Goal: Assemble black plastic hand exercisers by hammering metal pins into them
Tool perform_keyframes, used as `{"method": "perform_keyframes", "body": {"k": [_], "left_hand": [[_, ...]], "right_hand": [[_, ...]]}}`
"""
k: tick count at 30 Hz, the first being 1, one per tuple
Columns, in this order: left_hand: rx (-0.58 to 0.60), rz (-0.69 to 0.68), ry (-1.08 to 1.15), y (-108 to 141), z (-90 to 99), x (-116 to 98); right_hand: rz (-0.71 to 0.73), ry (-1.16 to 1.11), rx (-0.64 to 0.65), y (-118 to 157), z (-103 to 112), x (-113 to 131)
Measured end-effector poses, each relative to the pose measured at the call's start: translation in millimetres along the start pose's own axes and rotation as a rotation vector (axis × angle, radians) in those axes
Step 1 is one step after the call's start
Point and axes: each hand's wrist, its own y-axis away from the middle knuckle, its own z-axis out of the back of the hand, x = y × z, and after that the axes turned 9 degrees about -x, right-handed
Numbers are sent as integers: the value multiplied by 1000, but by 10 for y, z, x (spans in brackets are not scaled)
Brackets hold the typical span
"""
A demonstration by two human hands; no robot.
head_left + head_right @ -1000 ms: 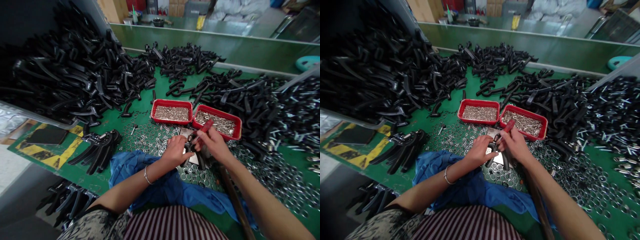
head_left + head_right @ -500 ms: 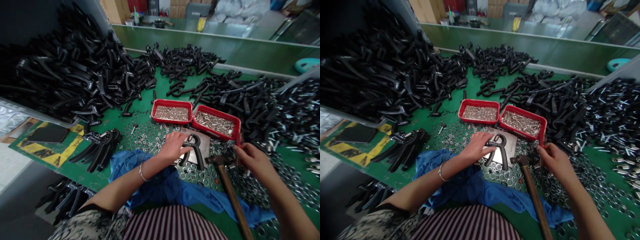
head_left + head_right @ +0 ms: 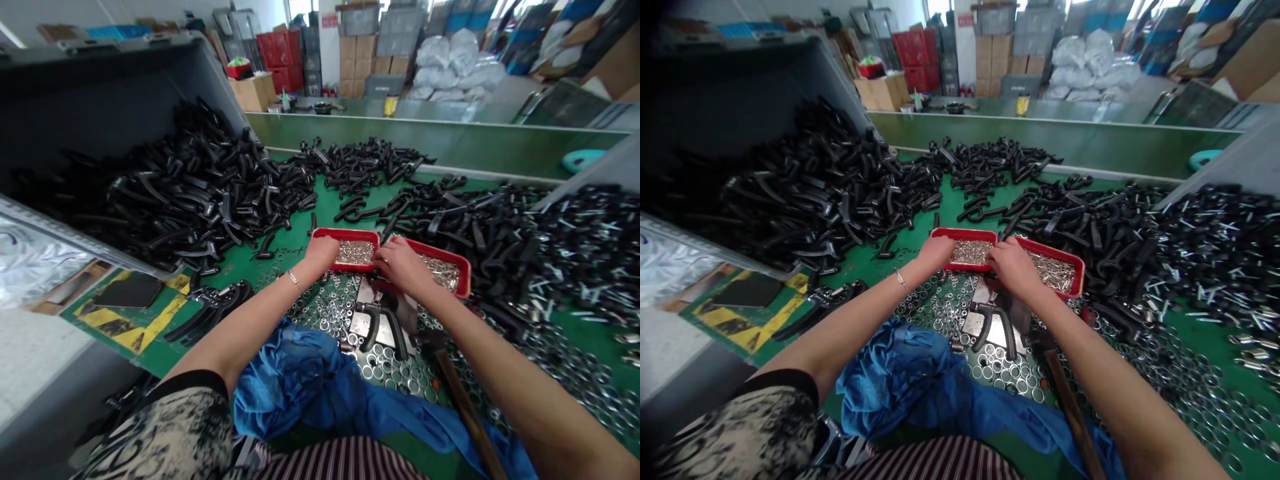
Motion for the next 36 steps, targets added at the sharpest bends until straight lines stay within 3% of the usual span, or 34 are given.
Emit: {"method": "perform_keyframes", "body": {"k": [3,6,10,13,17,22,26,30,33,36], "left_hand": [[-32,-11,3,37,-24,37],[-73,-1,21,97,-23,62],[-199,-45,337,448,-9,-135],[-128,-185,587,825,-39,-439],[-70,-262,541,1091,-173,-755],[-141,-334,358,1112,-299,-837],[-183,-497,217,1165,-333,-808],[-202,-564,209,1246,-359,-770],[-190,-495,342,1252,-359,-762],[-128,-374,535,1177,-319,-742]], "right_hand": [[43,29,72,-473,-271,25],[22,27,104,-660,-480,-9],[1,-21,109,-654,-599,-71],[-14,-88,76,-618,-600,-78],[-58,-195,6,-576,-560,-31],[-155,-365,-114,-500,-448,18],[-316,-584,-189,-212,-242,28],[-577,-1051,-165,426,-34,42],[-633,-942,-85,913,6,83],[-538,-673,-81,1188,-66,172]]}}
